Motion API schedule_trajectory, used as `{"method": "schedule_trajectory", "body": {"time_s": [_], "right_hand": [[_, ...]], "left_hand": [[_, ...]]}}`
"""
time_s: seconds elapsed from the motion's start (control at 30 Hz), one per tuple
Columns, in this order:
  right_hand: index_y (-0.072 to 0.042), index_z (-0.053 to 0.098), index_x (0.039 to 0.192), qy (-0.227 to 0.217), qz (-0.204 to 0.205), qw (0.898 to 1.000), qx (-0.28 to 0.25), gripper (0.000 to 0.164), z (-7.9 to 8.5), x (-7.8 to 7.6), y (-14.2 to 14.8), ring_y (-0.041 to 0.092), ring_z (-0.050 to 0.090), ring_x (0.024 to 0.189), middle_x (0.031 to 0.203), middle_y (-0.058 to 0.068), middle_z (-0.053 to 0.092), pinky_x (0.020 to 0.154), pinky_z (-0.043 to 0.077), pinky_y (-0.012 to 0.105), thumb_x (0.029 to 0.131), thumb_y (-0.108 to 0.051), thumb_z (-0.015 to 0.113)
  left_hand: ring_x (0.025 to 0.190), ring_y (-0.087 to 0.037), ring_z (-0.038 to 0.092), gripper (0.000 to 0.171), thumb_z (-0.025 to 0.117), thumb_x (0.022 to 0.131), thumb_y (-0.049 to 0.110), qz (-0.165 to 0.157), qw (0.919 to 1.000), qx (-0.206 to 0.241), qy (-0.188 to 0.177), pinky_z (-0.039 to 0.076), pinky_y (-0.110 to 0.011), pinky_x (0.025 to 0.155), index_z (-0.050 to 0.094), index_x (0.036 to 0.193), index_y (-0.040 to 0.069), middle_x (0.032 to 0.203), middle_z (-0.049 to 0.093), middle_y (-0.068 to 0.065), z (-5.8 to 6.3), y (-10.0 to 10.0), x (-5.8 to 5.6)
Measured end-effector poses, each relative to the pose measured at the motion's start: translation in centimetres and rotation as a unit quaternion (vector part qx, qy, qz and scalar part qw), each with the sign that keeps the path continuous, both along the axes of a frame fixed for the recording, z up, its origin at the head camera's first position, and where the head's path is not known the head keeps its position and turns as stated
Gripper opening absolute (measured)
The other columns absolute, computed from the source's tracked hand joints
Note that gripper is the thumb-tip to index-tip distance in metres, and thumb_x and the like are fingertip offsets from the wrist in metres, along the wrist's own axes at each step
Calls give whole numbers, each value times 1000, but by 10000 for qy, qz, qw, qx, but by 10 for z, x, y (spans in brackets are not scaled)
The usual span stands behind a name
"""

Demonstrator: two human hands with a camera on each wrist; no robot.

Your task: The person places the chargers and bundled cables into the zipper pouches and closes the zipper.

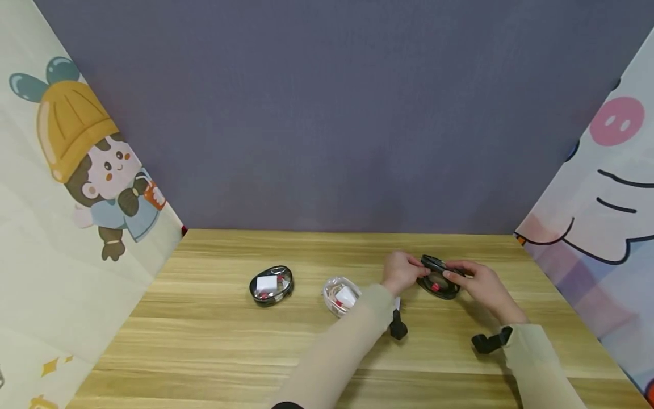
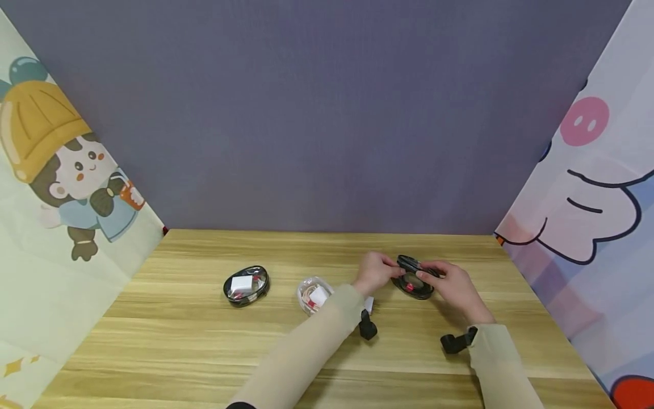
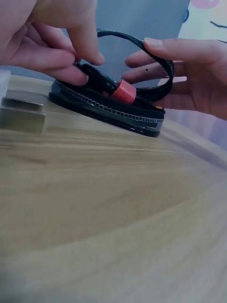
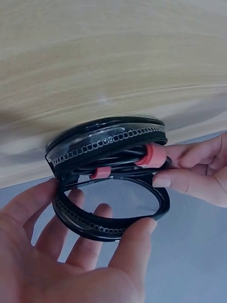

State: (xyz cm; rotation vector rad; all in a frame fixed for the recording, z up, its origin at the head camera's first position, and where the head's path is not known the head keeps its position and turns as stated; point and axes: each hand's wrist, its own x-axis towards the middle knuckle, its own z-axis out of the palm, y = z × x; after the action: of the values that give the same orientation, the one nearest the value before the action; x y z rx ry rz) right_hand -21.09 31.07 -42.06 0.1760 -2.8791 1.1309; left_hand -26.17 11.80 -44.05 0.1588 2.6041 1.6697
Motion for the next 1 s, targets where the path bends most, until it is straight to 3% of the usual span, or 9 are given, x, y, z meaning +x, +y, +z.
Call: {"method": "schedule_trajectory", "body": {"time_s": [0.2,0.33,0.63,0.73,0.93,1.0], "right_hand": [[-2,61,133,24,34,10000,50,60,-3,-2,0,48,52,120,132,27,58,92,44,61,97,-49,60],[-2,61,133,22,17,10000,18,60,-4,-4,3,47,53,119,132,27,58,91,45,60,97,-49,61],[-1,59,135,-15,79,10000,7,61,-4,-6,4,48,52,119,133,28,56,90,45,61,97,-49,60],[-1,59,135,-16,95,9999,51,61,-4,-7,5,50,52,119,133,29,56,91,44,62,97,-50,59],[-1,60,133,-45,113,9999,72,61,-7,-7,7,50,51,119,132,30,56,90,45,62,97,-49,60],[0,60,133,-31,114,9999,75,60,-8,-7,6,50,51,119,132,30,56,90,45,62,97,-49,60]], "left_hand": [[81,-4,63,14,85,79,17,-424,9967,-688,69,51,-19,69,81,92,16,87,72,10,4,-3,4],[95,-4,64,22,80,85,23,-762,9833,-1604,406,50,-19,80,79,107,23,102,73,14,8,-5,5],[125,-8,53,36,66,94,38,-1573,9224,-3329,1167,43,-24,101,68,129,28,134,60,13,6,-10,1],[134,-9,45,41,61,96,43,-1807,8961,-3816,1368,34,-24,109,63,135,28,143,53,12,6,-11,0],[134,-3,42,43,60,96,46,-2122,8344,-4732,1864,23,-21,112,62,135,28,140,54,16,9,-12,4],[133,-1,41,42,60,96,47,-2193,8209,-4895,1962,21,-20,111,63,134,29,139,55,17,9,-12,5]]}}
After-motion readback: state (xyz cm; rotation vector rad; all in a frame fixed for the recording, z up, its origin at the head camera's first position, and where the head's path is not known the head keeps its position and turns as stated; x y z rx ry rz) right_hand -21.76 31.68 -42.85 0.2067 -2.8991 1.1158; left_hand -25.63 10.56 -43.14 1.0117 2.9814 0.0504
